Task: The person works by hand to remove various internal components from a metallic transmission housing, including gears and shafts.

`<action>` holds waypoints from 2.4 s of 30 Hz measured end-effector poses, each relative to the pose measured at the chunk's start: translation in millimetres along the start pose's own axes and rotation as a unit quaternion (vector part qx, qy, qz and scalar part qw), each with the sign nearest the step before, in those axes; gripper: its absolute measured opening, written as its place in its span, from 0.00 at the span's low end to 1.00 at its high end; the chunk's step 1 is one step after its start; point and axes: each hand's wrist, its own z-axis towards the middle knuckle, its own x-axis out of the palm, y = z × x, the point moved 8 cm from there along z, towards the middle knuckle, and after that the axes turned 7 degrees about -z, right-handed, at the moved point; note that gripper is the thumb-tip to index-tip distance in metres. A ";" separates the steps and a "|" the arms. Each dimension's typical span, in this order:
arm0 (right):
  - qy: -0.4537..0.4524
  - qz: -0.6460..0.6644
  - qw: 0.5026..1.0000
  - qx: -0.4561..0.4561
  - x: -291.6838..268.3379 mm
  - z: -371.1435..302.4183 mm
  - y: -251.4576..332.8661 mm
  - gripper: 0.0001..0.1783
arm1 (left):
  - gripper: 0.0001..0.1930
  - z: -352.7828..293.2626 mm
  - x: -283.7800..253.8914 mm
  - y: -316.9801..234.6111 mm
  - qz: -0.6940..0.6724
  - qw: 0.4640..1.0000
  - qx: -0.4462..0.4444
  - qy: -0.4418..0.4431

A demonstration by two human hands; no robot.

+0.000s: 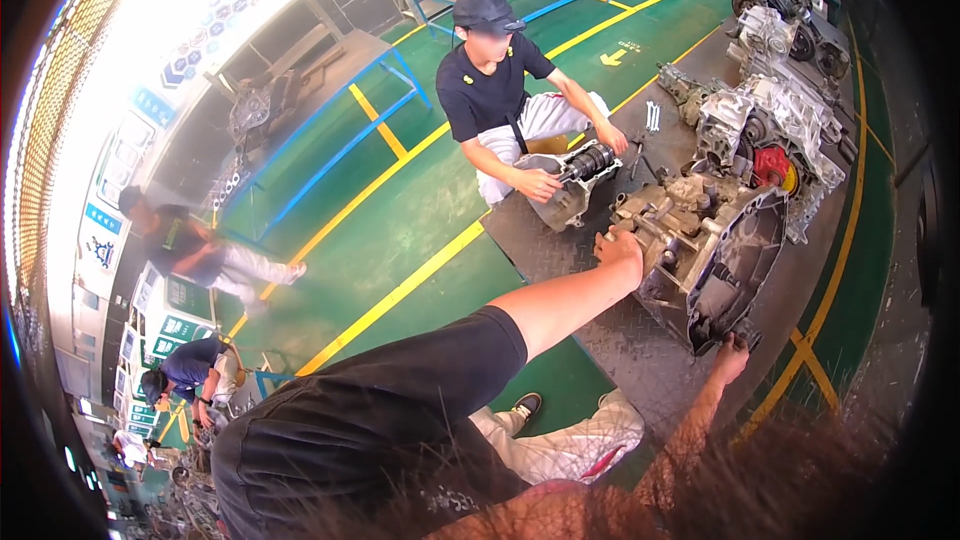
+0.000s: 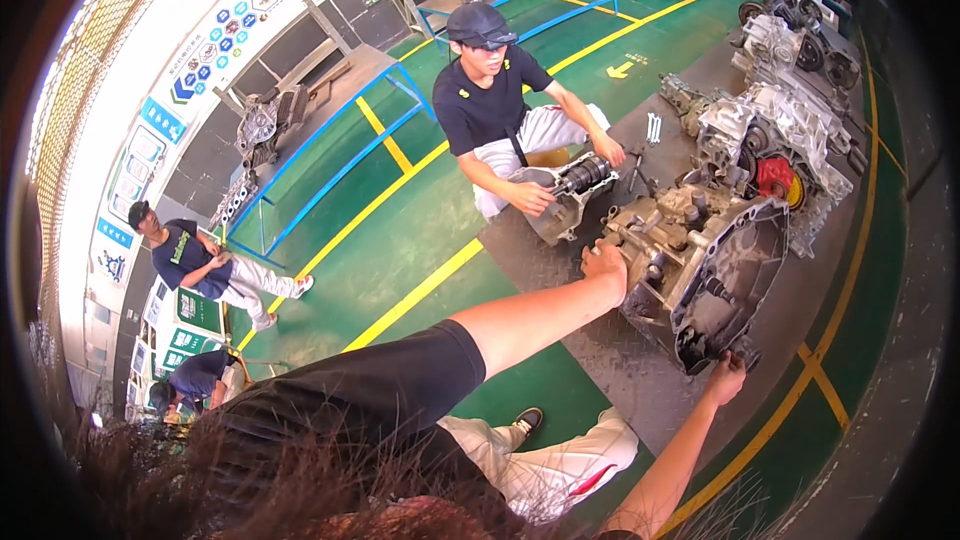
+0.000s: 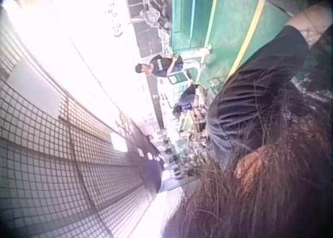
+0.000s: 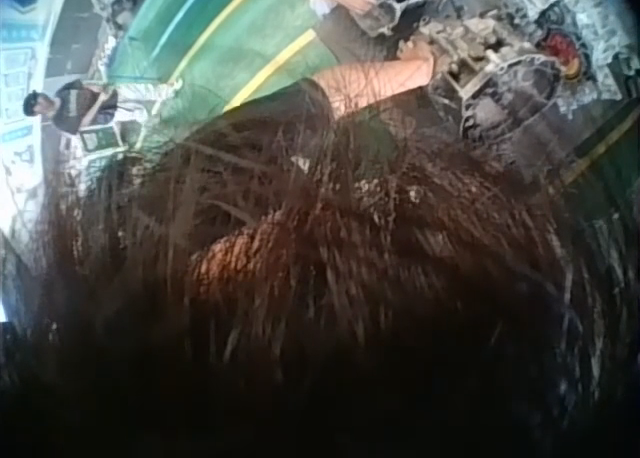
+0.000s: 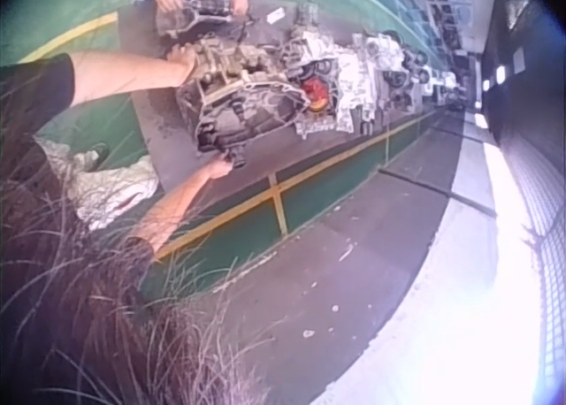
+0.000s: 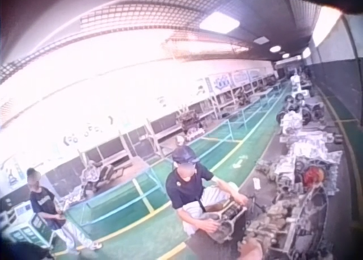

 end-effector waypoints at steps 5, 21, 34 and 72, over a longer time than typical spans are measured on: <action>-0.034 -0.016 0.999 -0.022 -11.5 -10.3 12.3 0.16 | 0.33 -1.9 -3.9 -4.3 0.002 1.000 0.018 -0.014; -0.052 -0.145 0.985 -0.081 -3.0 -0.2 34.0 0.12 | 0.33 -11.0 -6.0 -5.9 -0.030 0.999 -0.001 0.018; -0.010 -0.125 0.979 -0.159 -7.3 7.8 38.4 0.12 | 0.33 -1.0 2.2 -0.9 -0.019 1.000 0.000 0.022; -0.099 0.023 0.960 -0.260 -43.1 -8.3 82.0 0.11 | 0.30 15.3 14.5 6.9 -0.041 0.998 -0.023 0.042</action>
